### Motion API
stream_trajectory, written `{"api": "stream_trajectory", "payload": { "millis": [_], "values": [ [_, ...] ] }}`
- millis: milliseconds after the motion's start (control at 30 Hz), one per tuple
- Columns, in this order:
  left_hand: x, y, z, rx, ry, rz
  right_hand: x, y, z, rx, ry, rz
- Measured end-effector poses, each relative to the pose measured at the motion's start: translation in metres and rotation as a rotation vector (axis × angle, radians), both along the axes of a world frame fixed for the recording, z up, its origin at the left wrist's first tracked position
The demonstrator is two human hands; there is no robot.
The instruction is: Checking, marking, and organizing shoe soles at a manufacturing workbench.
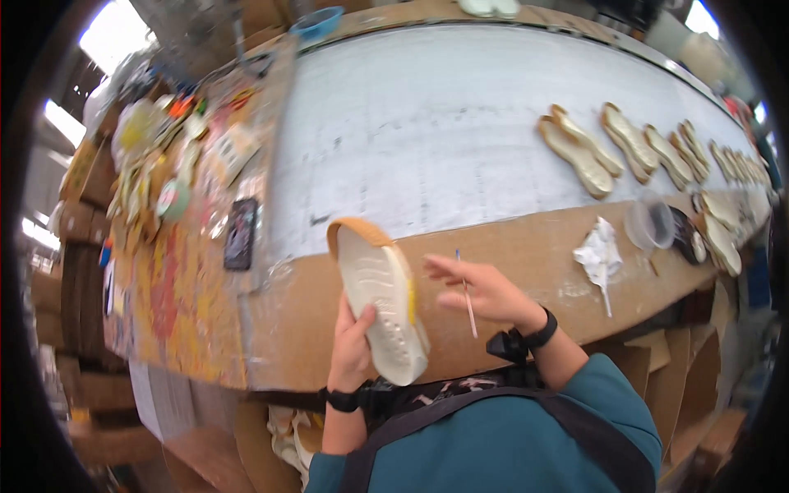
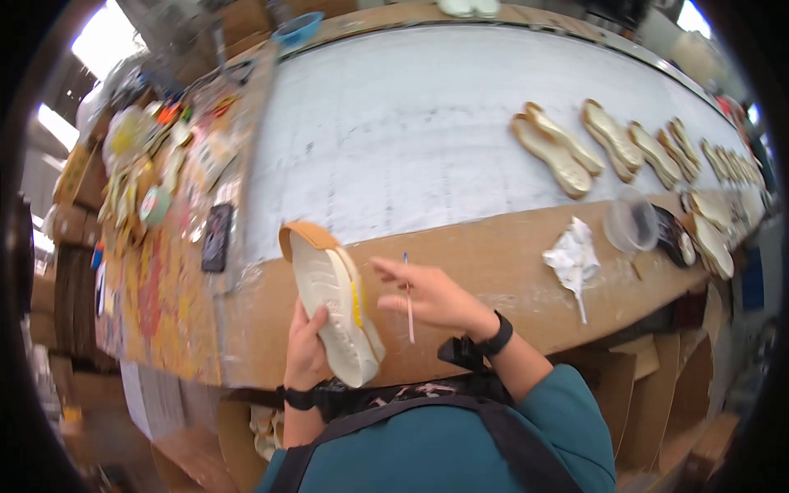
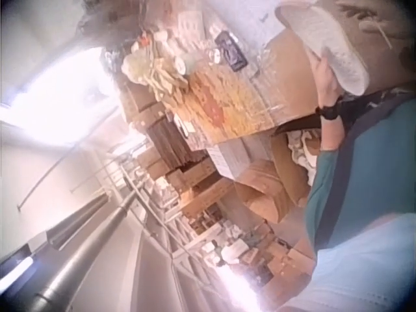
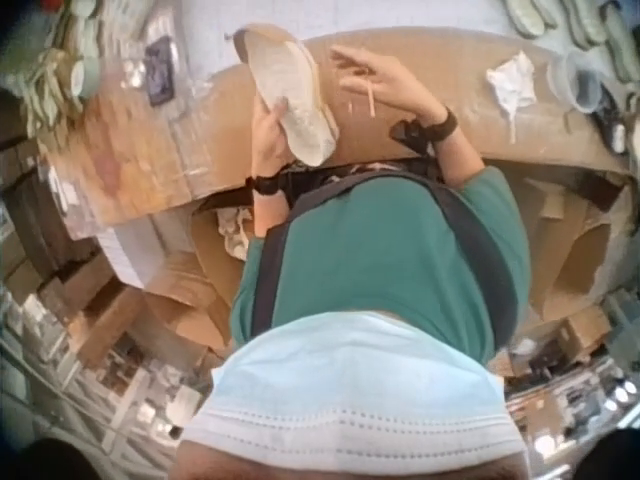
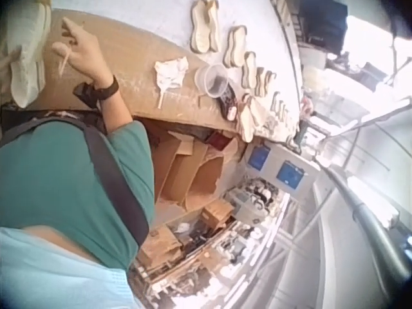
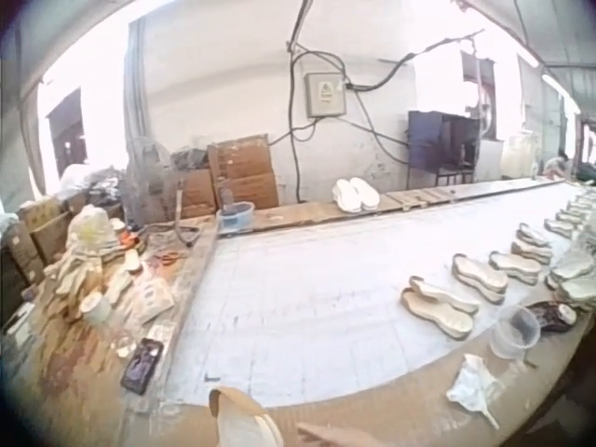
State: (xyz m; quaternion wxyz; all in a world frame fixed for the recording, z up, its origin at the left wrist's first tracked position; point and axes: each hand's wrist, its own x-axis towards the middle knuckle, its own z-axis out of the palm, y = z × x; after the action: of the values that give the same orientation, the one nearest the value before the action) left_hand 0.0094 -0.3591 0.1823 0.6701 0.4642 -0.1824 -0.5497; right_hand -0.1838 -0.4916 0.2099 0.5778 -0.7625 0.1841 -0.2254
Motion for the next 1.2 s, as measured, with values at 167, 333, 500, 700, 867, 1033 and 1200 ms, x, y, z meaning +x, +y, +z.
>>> {"api": "stream_trajectory", "payload": {
  "millis": [167,333,500,700,867,1033,1200],
  "values": [
    [0.005,0.004,-0.029,0.052,-0.238,-0.056,-0.052,-0.114,-0.031,0.329,-0.412,-0.660],
    [0.014,0.017,-0.046,0.296,-0.861,-0.001,-0.182,-0.275,-0.087,-0.307,-0.274,-1.842],
    [0.031,0.045,-0.057,0.316,-1.184,0.330,-0.212,-0.305,-0.138,-0.022,0.323,-2.045],
    [0.030,0.041,-0.065,0.233,-1.026,0.468,-0.238,-0.326,-0.155,0.095,-0.089,-2.007],
    [0.030,0.039,-0.070,0.161,-0.969,0.515,-0.302,-0.324,-0.170,-0.570,0.582,-1.179],
    [0.028,0.032,-0.062,0.142,-0.981,0.499,-0.316,-0.318,-0.174,-0.355,0.547,-1.320],
    [0.031,0.046,-0.061,0.163,-0.990,0.547,-0.218,-0.290,-0.141,-0.019,0.379,-1.274]
  ]
}}
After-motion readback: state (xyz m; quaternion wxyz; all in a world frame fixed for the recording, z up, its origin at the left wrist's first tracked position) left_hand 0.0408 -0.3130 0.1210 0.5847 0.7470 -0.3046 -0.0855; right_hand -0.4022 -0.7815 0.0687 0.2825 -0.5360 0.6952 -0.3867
